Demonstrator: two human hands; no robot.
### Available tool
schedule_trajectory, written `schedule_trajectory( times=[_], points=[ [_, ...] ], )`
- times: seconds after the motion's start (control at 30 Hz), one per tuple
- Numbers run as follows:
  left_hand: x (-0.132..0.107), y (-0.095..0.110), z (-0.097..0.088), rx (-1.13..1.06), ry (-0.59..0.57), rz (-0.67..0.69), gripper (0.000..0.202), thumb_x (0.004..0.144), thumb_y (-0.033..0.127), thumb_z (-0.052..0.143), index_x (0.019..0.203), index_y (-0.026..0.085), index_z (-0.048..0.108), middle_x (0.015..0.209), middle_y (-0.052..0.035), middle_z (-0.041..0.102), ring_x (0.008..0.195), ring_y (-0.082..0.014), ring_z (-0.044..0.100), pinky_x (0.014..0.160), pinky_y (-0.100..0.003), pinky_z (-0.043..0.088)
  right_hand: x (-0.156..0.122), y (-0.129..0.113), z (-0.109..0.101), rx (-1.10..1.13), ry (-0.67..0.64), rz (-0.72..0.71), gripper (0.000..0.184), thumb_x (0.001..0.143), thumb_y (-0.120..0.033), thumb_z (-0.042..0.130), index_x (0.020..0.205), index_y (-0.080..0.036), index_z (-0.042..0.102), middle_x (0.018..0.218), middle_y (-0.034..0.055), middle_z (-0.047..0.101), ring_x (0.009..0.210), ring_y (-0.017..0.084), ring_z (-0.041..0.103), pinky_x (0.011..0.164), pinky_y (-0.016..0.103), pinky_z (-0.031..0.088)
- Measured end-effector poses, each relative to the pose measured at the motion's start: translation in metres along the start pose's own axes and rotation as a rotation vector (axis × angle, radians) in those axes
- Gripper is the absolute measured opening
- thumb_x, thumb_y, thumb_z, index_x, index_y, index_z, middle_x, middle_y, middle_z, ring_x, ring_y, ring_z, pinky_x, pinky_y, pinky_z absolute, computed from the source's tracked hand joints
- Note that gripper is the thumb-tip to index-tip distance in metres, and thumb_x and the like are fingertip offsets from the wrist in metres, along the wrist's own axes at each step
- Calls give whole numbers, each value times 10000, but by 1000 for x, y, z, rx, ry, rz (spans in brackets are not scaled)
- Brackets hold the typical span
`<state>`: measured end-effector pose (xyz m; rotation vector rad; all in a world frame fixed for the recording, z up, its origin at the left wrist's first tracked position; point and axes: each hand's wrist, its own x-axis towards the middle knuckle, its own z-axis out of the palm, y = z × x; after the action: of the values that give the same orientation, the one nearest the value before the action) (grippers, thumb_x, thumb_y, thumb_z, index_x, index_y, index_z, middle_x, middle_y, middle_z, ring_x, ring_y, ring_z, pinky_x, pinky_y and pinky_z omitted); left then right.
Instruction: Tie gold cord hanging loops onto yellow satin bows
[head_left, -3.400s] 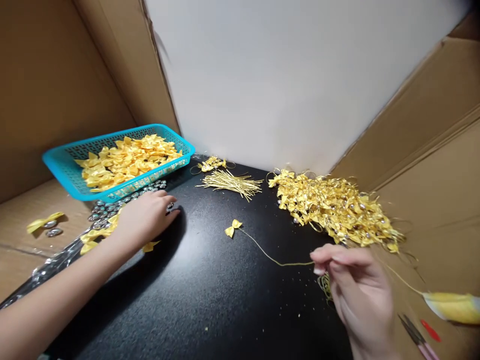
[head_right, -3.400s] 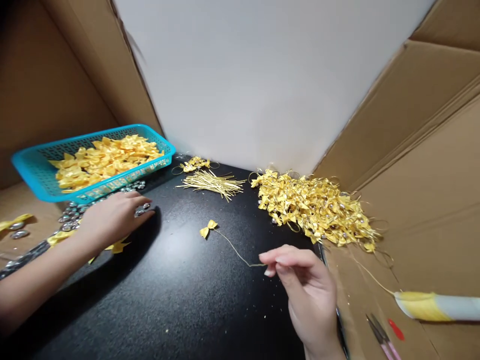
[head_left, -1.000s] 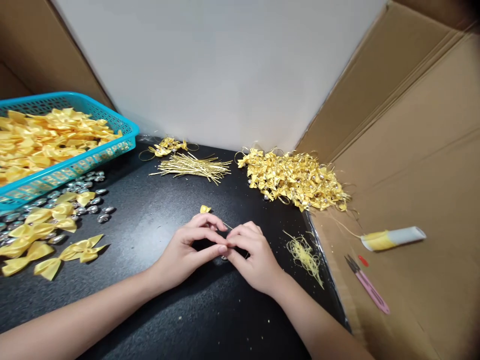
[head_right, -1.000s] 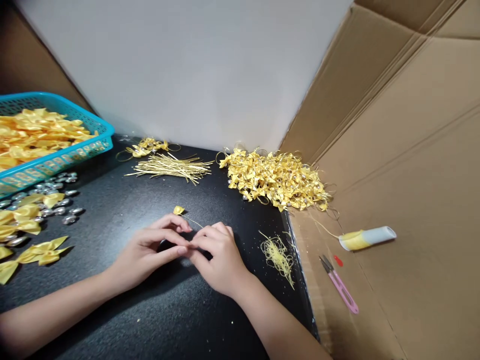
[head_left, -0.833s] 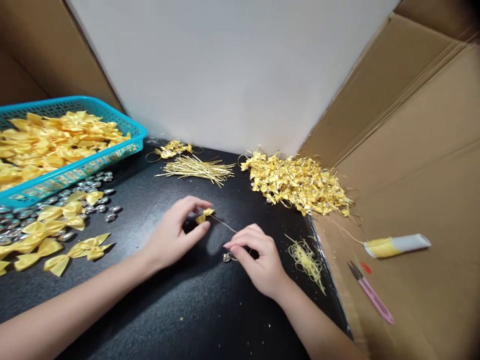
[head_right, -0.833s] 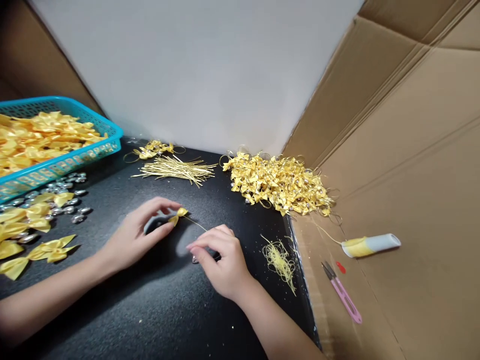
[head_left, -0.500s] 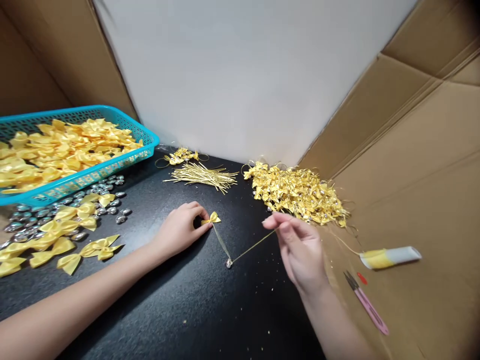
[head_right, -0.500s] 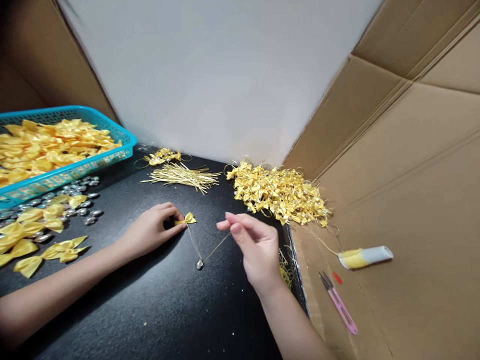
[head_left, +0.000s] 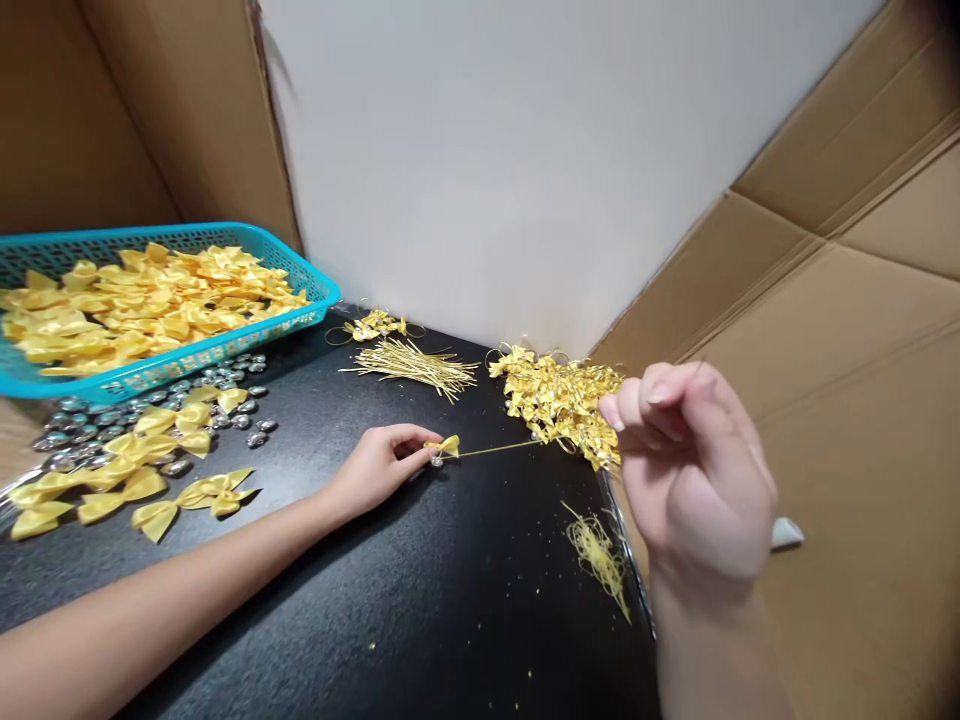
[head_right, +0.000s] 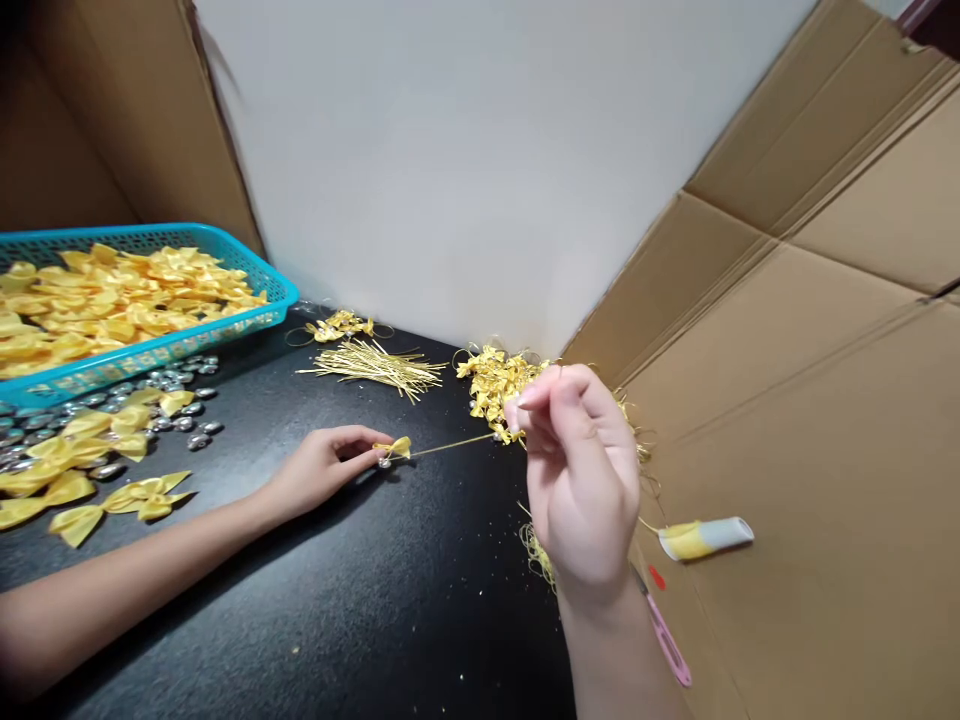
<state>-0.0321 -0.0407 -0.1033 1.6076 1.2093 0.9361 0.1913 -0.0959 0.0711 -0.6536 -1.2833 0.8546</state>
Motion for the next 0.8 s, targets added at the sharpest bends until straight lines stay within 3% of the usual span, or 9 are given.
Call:
schedule_trajectory(
  times=[0.2,0.4,0.5,0.67,0.8],
  points=[
    [-3,0,2,-7,-48,26,330,830,436,620,984,174,748,992,-84,774,867,-231,718,793,-323,539,-4,9,-1,-82,-13,-2,176,932,-255,543,856,-251,702,715,3,527,654,105,497,618,241,448],
    [-2,0,5,63,-11,14,387,823,455,618,1043,154,720,887,-82,775,744,-214,695,683,-310,531,-17,28,-6,-181,-35,-17,186,932,-245,571,1021,-312,720,701,-29,582,656,88,535,679,229,479],
    [-1,-1,6,55,12,19,400,803,454,642,1062,154,700,839,-68,769,688,-194,672,639,-294,522,-28,52,-5,-252,-111,97,219,916,-247,586,1105,-308,678,681,-42,640,660,96,602,699,241,502],
    [-1,-2,8,-47,5,-17,366,780,448,679,1006,161,701,855,-67,773,719,-194,686,652,-288,529,-56,117,3,-468,-200,439,113,858,-269,601,810,-176,645,687,18,695,660,143,656,667,262,496],
    [-4,1,9,-159,2,-67,323,756,430,715,944,168,722,909,-71,781,785,-204,709,717,-293,544,-74,152,7,-564,-249,467,253,866,-274,524,630,-182,533,573,-15,583,540,107,529,570,229,399]
  ],
)
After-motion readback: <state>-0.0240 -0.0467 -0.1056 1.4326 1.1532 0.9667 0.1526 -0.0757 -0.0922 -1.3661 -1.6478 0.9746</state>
